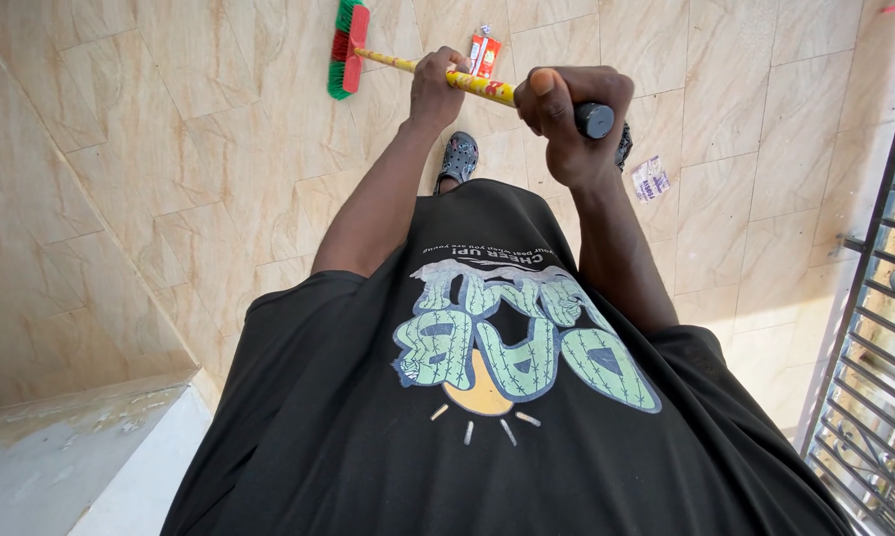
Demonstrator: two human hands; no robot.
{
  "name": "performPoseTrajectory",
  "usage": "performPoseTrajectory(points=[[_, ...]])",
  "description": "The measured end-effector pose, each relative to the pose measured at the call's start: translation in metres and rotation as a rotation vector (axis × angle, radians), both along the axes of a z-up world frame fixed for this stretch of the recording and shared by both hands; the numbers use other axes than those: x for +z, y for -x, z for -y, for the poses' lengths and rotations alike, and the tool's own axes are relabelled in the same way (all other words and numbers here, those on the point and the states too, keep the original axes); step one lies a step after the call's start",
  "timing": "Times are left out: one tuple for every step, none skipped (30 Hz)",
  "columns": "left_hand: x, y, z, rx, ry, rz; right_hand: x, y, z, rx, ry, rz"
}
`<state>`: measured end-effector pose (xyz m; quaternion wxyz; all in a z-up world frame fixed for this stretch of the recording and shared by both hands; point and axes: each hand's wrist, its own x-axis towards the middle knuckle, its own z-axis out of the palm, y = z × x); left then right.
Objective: Sweeping the tiled floor of a balcony using a broom.
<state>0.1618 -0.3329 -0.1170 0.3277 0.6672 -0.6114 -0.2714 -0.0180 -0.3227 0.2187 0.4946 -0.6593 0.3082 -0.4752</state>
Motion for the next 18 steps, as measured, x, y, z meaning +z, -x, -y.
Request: performPoseTrajectory(points=[[0.004, 0.015, 0.005, -0.043, -0.022, -0.068, 0.003, 0.01, 0.003, -0.053, 0.01, -0.021], [0.007, 0.031, 0.01, -0.086, -0.045, -0.136, 0.006, 0.02, 0.005, -0.107, 0.019, -0.043], [0.013, 0.046, 0.012, -0.097, -0.047, -0.14, 0.01, 0.028, 0.006, -0.118, 0.018, -0.046], [0.019, 0.061, 0.014, -0.12, -0.063, -0.162, 0.013, 0.035, 0.007, -0.124, 0.029, -0.026], [0.025, 0.074, 0.018, -0.138, -0.077, -0.181, 0.016, 0.042, 0.011, -0.126, 0.043, -0.002], [0.034, 0.086, 0.021, -0.145, -0.078, -0.181, 0.021, 0.047, 0.013, -0.133, 0.043, -0.003], [0.043, 0.097, 0.022, -0.166, -0.124, -0.208, 0.026, 0.051, 0.013, -0.147, 0.085, -0.007], [0.051, 0.108, 0.023, -0.187, -0.17, -0.236, 0.031, 0.055, 0.013, -0.161, 0.126, -0.012], [0.057, 0.119, 0.025, -0.196, -0.171, -0.237, 0.039, 0.058, 0.012, -0.169, 0.126, -0.014], [0.062, 0.13, 0.027, -0.225, -0.192, -0.28, 0.047, 0.061, 0.012, -0.173, 0.143, -0.103], [0.067, 0.14, 0.027, -0.252, -0.213, -0.323, 0.055, 0.064, 0.012, -0.174, 0.159, -0.191], [0.074, 0.147, 0.028, -0.258, -0.214, -0.323, 0.06, 0.066, 0.011, -0.18, 0.158, -0.193], [0.081, 0.153, 0.028, -0.276, -0.119, -0.318, 0.065, 0.068, 0.01, -0.2, 0.189, -0.239], [0.089, 0.159, 0.027, -0.293, -0.024, -0.312, 0.071, 0.07, 0.009, -0.22, 0.221, -0.285], [0.103, 0.158, 0.027, -0.289, -0.022, -0.309, 0.071, 0.074, 0.009, -0.217, 0.223, -0.281], [0.117, 0.156, 0.028, -0.307, 0.066, -0.282, 0.072, 0.078, 0.01, -0.239, 0.296, -0.167], [0.131, 0.152, 0.028, -0.324, 0.154, -0.251, 0.073, 0.08, 0.011, -0.258, 0.367, -0.05], [0.136, 0.142, 0.03, -0.318, 0.156, -0.244, 0.079, 0.077, 0.011, -0.253, 0.37, -0.042]])
